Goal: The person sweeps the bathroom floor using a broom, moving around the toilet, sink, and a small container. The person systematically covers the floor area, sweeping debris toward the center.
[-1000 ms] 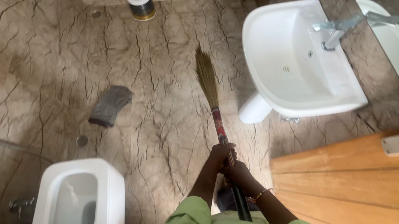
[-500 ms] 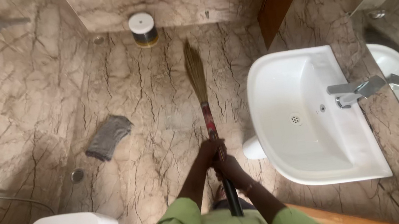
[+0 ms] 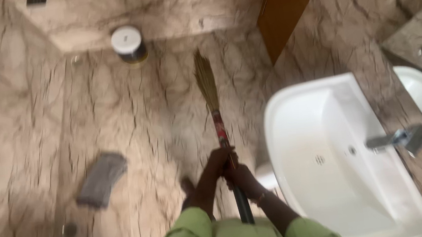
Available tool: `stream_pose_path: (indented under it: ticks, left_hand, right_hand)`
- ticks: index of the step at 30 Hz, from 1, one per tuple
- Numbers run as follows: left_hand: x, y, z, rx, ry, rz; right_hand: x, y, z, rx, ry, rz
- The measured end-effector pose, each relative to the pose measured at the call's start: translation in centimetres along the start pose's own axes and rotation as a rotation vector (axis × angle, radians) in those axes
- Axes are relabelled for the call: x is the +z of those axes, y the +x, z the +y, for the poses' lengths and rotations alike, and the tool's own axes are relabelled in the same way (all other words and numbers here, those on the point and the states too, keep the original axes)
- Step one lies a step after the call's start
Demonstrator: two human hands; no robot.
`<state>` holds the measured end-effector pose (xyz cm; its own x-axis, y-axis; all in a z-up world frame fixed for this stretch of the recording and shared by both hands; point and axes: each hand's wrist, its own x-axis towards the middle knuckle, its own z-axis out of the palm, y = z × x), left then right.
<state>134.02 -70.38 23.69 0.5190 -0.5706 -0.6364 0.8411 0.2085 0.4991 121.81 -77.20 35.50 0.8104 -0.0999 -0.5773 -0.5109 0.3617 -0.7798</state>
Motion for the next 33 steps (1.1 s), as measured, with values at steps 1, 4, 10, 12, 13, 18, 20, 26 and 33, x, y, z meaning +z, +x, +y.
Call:
stream_pose_path:
  ticks: [1,4,10,12,13,18,20,26,33]
  left_hand:
    - [0.3,2.7,1.9,0.000,0.018,-0.010]
    - [0.6,5.8,4.4,-0.069,0.080,0.001]
    - [2.3,7.1,11.3,-0.202,0.104,-0.141]
    - [3.4,8.1,12.7,-0.206,0.125,-0.134]
    - [3.8,8.9,13.7,-0.209,0.175,-0.114]
    - [4.1,13.2,16.1,-0.212,0.147,-0.178]
    - [4.7,17.0,17.6,-0.198,0.178,-0.162]
    - [6.5,24.2,23.2,-0.079,0.322,-0.096]
    - [11.0,27.6,26.6,-0.089,0.294,-0.075]
  right_hand:
    - [0.0,2.3,-1.4,-0.007,-0.024,0.040]
    - [1.3,5.2,-3.2,0.058,-0.037,0.177]
    - [3.0,9.6,-7.5,0.109,0.051,0.312]
    - [2.6,11.5,-8.1,0.137,0.057,0.356]
    - [2.3,12.9,-8.4,0.133,0.040,0.362]
    - [-0.1,18.7,-9.3,0.125,0.112,0.384]
    - [-1.0,21.7,-10.8,0.114,0.123,0.363]
    - [-3.7,28.1,-16.8,0.101,0.164,0.295]
    - [-6.1,30.9,-22.5,0.121,0.217,0.295]
